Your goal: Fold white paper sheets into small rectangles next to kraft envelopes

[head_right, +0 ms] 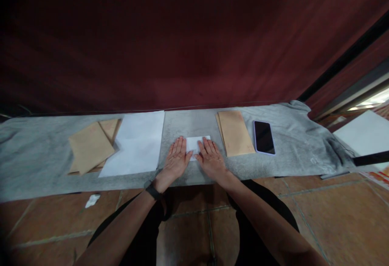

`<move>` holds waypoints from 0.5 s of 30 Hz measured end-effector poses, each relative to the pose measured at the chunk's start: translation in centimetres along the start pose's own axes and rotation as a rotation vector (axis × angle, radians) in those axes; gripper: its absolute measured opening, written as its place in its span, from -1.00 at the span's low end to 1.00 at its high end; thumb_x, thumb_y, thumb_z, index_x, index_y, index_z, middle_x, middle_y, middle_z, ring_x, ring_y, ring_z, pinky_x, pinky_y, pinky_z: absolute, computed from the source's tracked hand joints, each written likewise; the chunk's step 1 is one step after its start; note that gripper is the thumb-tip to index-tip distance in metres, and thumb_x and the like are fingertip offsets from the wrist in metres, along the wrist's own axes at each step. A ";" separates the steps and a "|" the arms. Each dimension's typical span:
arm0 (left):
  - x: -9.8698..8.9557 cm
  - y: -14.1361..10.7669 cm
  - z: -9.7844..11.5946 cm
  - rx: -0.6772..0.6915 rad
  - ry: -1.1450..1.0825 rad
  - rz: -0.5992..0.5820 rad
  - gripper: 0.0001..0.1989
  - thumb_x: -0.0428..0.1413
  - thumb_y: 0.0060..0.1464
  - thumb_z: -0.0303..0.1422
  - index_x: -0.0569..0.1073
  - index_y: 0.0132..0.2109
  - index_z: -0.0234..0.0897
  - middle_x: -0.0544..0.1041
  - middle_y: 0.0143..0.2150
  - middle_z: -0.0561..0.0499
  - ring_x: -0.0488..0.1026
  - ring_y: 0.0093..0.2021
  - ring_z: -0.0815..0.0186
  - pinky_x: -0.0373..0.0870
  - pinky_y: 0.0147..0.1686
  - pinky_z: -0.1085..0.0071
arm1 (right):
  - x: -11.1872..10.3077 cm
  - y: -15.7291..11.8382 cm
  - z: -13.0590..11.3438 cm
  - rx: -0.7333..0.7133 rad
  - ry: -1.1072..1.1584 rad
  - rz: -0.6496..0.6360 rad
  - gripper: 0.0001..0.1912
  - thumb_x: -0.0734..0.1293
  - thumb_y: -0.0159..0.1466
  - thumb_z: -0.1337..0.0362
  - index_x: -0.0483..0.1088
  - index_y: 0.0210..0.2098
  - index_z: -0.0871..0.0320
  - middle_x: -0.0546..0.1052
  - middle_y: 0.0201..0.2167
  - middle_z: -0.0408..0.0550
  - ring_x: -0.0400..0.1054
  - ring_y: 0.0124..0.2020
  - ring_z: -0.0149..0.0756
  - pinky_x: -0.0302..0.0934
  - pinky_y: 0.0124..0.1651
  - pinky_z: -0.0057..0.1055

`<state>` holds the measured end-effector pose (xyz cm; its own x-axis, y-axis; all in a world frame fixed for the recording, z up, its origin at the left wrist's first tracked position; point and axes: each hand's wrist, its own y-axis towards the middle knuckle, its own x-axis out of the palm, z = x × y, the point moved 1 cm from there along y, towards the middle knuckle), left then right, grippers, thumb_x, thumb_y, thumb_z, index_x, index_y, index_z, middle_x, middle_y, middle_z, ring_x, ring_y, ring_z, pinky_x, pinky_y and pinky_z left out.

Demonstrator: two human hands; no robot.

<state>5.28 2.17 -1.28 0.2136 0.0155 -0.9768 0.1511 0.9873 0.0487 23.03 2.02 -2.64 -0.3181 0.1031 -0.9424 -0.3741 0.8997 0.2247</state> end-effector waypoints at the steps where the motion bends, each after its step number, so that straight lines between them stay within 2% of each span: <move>1: 0.0 0.0 0.0 0.000 0.010 0.005 -0.33 -0.19 0.38 -0.14 0.06 0.44 -0.55 0.02 0.49 -0.34 -0.10 0.50 0.05 -0.07 0.44 0.06 | 0.0 0.0 0.1 0.019 -0.012 0.009 -0.41 0.14 0.48 0.11 0.12 0.41 0.25 0.07 0.45 0.22 -0.04 0.46 0.01 -0.07 0.44 0.01; 5: 0.0 0.0 0.0 -0.018 0.050 0.020 -0.27 -0.17 0.37 -0.05 0.05 0.44 -0.54 0.04 0.48 -0.34 -0.09 0.50 0.03 -0.08 0.44 0.03 | 0.0 0.0 0.5 0.049 -0.048 0.030 -0.39 0.16 0.47 0.10 0.13 0.39 0.34 0.09 0.43 0.31 -0.02 0.45 0.07 -0.04 0.41 0.04; 10: -0.2 0.0 0.0 -0.020 0.096 0.057 -0.27 -0.17 0.37 -0.04 0.05 0.44 -0.53 0.06 0.48 -0.34 -0.08 0.50 0.01 -0.08 0.43 -0.03 | 0.0 -0.1 1.3 0.011 -0.105 0.047 -0.42 0.13 0.49 0.13 0.13 0.40 0.29 0.09 0.44 0.26 0.03 0.43 0.03 -0.05 0.42 0.01; 15: -0.3 -1.8 2.1 0.216 0.060 0.100 -0.33 -0.19 0.40 -0.10 0.05 0.44 -0.50 0.08 0.48 -0.29 -0.08 0.50 0.09 -0.03 0.45 0.03 | 0.0 -0.1 1.9 -0.001 -0.128 0.028 -0.44 0.09 0.49 0.15 0.14 0.40 0.25 0.10 0.44 0.20 0.04 0.43 -0.01 -0.06 0.42 0.00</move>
<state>6.94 0.06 -0.67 0.1808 0.1270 -0.9753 0.3363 0.9239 0.1827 24.73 2.76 -3.18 -0.2147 0.1817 -0.9596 -0.3679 0.8951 0.2518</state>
